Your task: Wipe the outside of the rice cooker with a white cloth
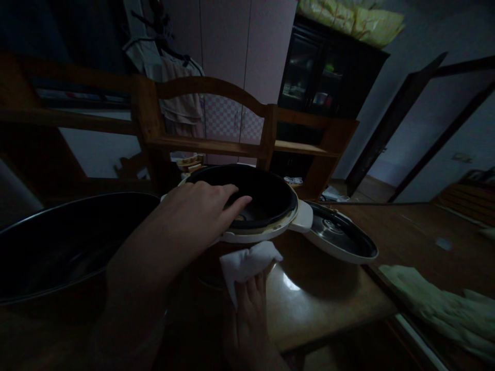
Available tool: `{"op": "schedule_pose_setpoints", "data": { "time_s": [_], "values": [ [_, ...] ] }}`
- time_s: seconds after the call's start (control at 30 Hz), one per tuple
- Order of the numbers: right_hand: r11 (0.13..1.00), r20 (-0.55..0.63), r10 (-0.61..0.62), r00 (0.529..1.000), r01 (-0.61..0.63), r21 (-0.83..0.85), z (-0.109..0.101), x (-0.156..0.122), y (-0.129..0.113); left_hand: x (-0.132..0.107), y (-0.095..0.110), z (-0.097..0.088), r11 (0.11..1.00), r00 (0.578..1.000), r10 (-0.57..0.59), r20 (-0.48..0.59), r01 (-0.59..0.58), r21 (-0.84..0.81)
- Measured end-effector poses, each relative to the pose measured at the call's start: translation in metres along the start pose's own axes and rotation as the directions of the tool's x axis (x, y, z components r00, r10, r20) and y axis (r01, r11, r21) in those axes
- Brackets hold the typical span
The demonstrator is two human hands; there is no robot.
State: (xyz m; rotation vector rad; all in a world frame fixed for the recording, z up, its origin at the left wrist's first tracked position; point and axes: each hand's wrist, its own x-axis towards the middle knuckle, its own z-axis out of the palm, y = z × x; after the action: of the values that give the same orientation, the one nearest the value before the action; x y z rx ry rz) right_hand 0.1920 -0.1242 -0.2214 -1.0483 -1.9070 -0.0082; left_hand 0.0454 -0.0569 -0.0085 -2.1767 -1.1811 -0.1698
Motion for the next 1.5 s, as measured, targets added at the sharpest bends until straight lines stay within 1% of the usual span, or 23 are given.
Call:
{"op": "schedule_pose_setpoints", "data": {
  "time_s": [0.07,0.1,0.17,0.23,0.3,0.37,0.4,0.47,0.5,0.6,0.67,0.77,0.9,1.0,1.1,1.17,1.3,1.43,1.5],
  "values": [
    [0.993,0.015,-0.093,0.996,0.093,-0.071,-0.003,0.01,0.002,0.001,0.0,0.0,1.0,1.0,-0.012,-0.009,0.012,-0.023],
    [0.988,0.021,-0.12,0.993,0.122,-0.092,-0.005,0.014,0.003,0.001,0.0,0.0,0.999,1.0,-0.01,-0.013,0.009,-0.032],
    [0.98,0.047,-0.162,0.986,0.166,-0.114,-0.01,0.022,0.005,0.001,0.0,-0.001,1.0,1.0,0.003,-0.005,-0.003,-0.029],
    [0.965,0.074,-0.226,0.971,0.234,-0.12,-0.016,0.031,0.005,0.002,0.001,-0.003,1.0,1.0,0.009,0.026,-0.009,-0.013],
    [0.935,0.137,-0.315,0.939,0.332,-0.123,-0.023,0.042,0.003,0.003,0.001,-0.004,1.0,0.998,-0.005,0.056,0.006,-0.02],
    [0.896,0.191,-0.407,0.893,0.431,-0.108,-0.027,0.052,0.002,0.004,0.001,-0.004,0.999,0.998,-0.014,0.067,0.017,-0.034],
    [0.878,0.197,-0.445,0.874,0.468,-0.096,-0.028,0.056,0.003,0.004,0.001,-0.003,0.999,0.998,-0.015,0.066,0.018,-0.038],
    [0.856,0.18,-0.495,0.85,0.512,-0.066,-0.03,0.06,0.004,0.003,0.0,-0.002,1.0,0.998,-0.01,0.061,0.011,-0.026],
    [0.853,0.19,-0.504,0.843,0.52,-0.044,-0.031,0.061,0.006,0.003,-0.001,-0.001,1.0,0.998,-0.007,0.062,0.008,-0.014],
    [0.863,0.322,-0.493,0.808,0.501,0.064,-0.038,0.065,0.007,0.005,-0.002,-0.002,1.0,0.997,0.009,0.074,-0.008,-0.005],
    [0.875,0.399,-0.477,0.783,0.465,0.133,-0.045,0.068,0.006,0.006,-0.001,-0.005,0.999,0.996,-0.013,0.092,0.016,-0.036],
    [0.88,0.453,-0.47,0.758,0.442,0.175,-0.05,0.067,0.006,0.006,0.001,-0.008,0.993,0.995,-0.061,0.073,0.068,-0.093],
    [0.858,0.518,-0.502,0.693,0.476,0.195,-0.041,0.055,0.015,0.005,0.001,-0.009,0.996,0.996,-0.027,0.081,0.034,-0.083],
    [0.833,0.515,-0.542,0.664,0.506,0.224,-0.032,0.041,0.024,0.005,0.001,-0.01,0.996,0.997,-0.018,0.079,0.025,-0.09],
    [0.839,0.526,-0.531,0.664,0.498,0.219,-0.031,0.034,0.027,0.005,0.001,-0.011,0.996,0.996,-0.029,0.089,0.036,-0.079],
    [0.853,0.532,-0.509,0.677,0.479,0.207,-0.033,0.033,0.025,0.005,0.001,-0.011,0.999,0.997,-0.01,0.081,0.013,-0.043],
    [0.885,0.534,-0.46,0.709,0.412,0.217,-0.037,0.028,0.022,0.002,0.001,-0.009,1.0,0.998,0.008,0.054,-0.008,-0.002],
    [0.921,0.547,-0.389,0.742,0.339,0.195,-0.039,0.016,0.027,0.001,0.0,-0.005,0.999,0.999,0.035,0.026,-0.036,0.011],
    [0.941,0.526,-0.336,0.782,0.301,0.153,-0.043,0.013,0.029,0.001,-0.001,-0.004,1.0,0.999,0.028,0.039,-0.028,-0.006]
  ]
}}
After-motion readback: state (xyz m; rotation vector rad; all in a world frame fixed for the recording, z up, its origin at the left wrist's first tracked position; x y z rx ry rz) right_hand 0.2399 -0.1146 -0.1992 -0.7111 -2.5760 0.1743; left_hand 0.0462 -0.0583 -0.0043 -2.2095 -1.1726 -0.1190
